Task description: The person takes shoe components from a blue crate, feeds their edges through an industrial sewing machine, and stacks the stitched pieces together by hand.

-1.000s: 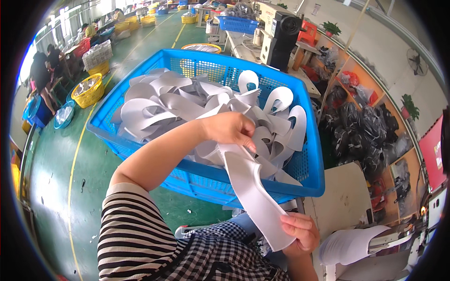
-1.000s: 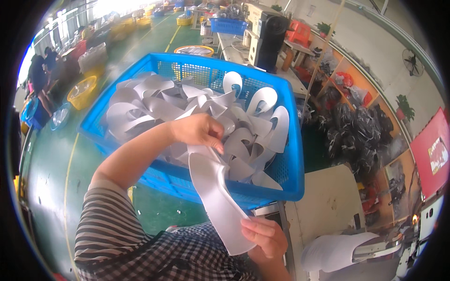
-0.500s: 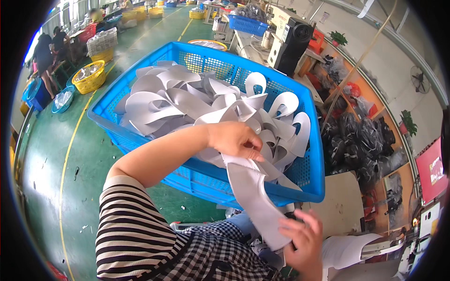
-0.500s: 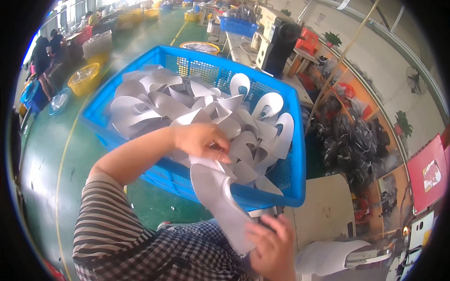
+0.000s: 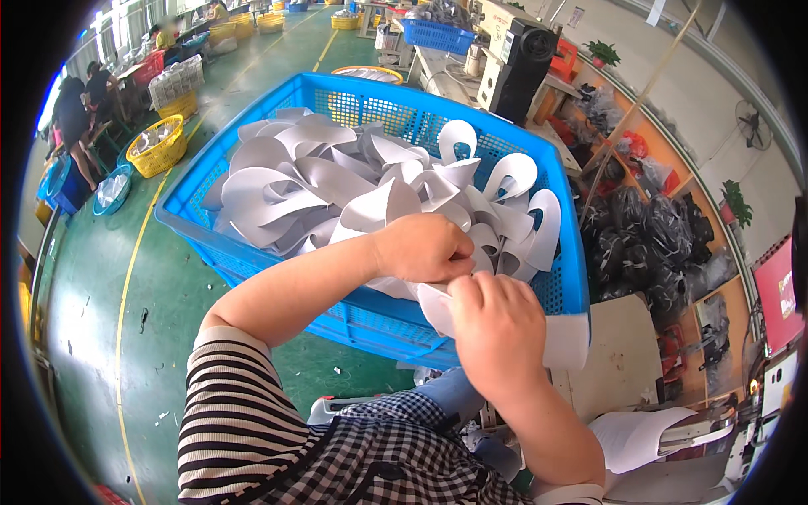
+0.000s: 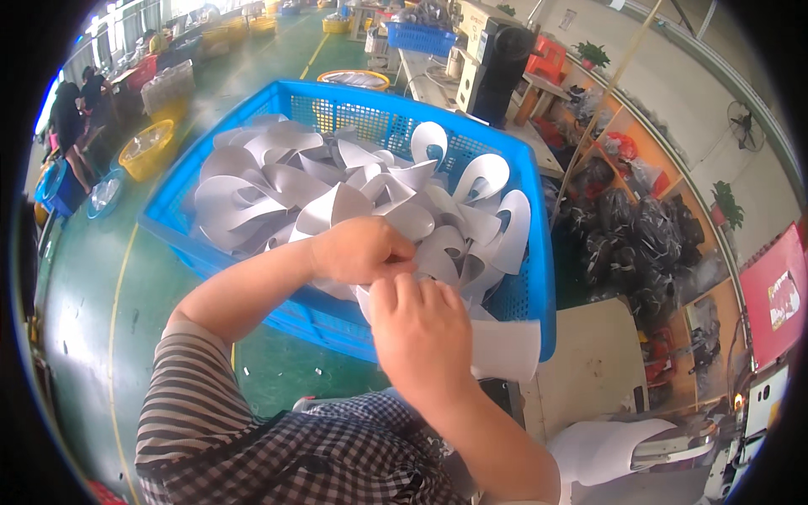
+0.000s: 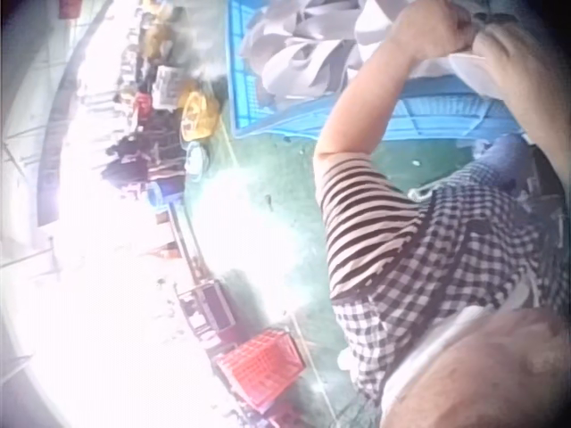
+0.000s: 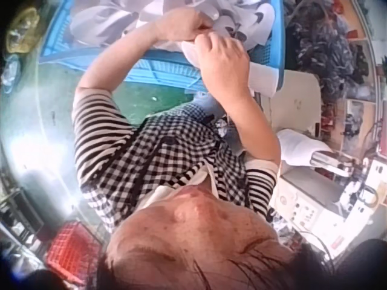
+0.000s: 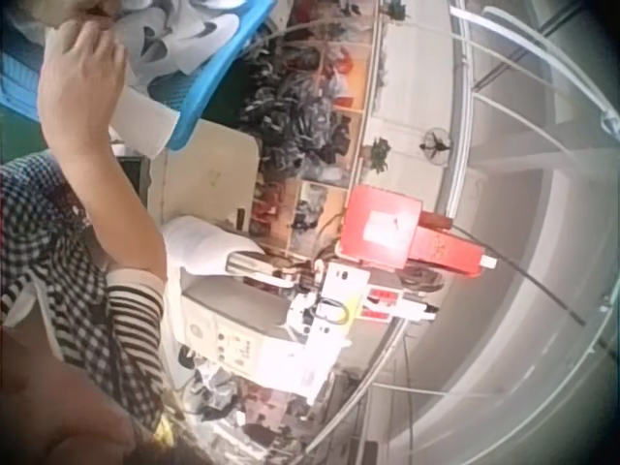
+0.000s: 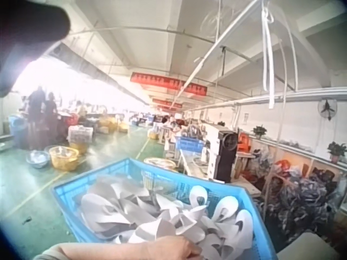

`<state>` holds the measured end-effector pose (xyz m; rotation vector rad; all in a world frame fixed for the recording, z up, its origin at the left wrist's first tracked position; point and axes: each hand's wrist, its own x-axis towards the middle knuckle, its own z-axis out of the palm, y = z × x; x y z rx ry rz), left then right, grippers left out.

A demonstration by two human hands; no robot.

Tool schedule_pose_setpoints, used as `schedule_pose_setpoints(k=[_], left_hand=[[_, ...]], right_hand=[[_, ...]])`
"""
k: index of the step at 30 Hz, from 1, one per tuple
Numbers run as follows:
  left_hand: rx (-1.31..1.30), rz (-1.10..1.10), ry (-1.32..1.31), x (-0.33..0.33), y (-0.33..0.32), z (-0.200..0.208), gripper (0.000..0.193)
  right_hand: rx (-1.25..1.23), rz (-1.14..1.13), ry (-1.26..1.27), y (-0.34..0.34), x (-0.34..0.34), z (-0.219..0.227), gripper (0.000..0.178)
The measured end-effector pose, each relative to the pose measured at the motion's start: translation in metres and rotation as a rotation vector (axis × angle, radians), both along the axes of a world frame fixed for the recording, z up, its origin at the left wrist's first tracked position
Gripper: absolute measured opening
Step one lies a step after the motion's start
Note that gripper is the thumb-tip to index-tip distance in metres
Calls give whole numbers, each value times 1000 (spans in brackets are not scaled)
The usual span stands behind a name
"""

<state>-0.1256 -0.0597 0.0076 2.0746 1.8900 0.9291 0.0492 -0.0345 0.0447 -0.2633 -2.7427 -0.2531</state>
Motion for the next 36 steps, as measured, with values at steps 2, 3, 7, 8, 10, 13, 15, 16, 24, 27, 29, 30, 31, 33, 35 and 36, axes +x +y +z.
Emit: schedule_pose_setpoints(k=[2,3,7,8,10,13,15,16,24,27,29,30,31,33,35,36], left_hand=[[41,13,-44,-7,-1,2,28],[78,28,-90,-11,-3,0,28],[102,-62,-29,-11,-2,-7,28],[134,-51,34,-13,-3,-8,28],[127,78,172,-28,-6,-15,28],[149,186,173,-49,-2,-1,25],[391,182,106,-36,5,0,17],[474,118,124,-15,7,9,15],[955,-846,463,180,12,26,24],[526,-1108,604,216,27,34,22],[435,-1189,387,232,41,38,25],[301,-1200,180,237,47,41,28],[157,-1197,-21,243,54,44,33],[-258,-1074,-254,252,61,65,45],[-316,-975,-455,272,84,60,47],[-364,-922,-362,280,97,68,47]], right_hand=[[24,188,85,7,17,-4,20],[21,195,78,9,26,-10,20],[50,377,300,5,68,-26,14],[44,381,315,-1,81,-26,15],[-94,433,466,-9,107,-30,4],[5,390,774,-7,146,-22,7],[-49,-436,757,-6,167,-18,7],[-389,-448,867,7,173,-19,7],[-1370,-530,975,73,193,-33,13],[-1279,-598,899,68,212,-50,18],[-1278,-621,854,56,236,-57,22],[-1144,-502,917,45,244,-60,27],[-1004,-385,966,35,252,-61,33],[-1462,-347,881,13,291,-48,59],[-1608,-73,1115,5,308,-42,72],[-1383,-234,1088,6,326,-43,59]])
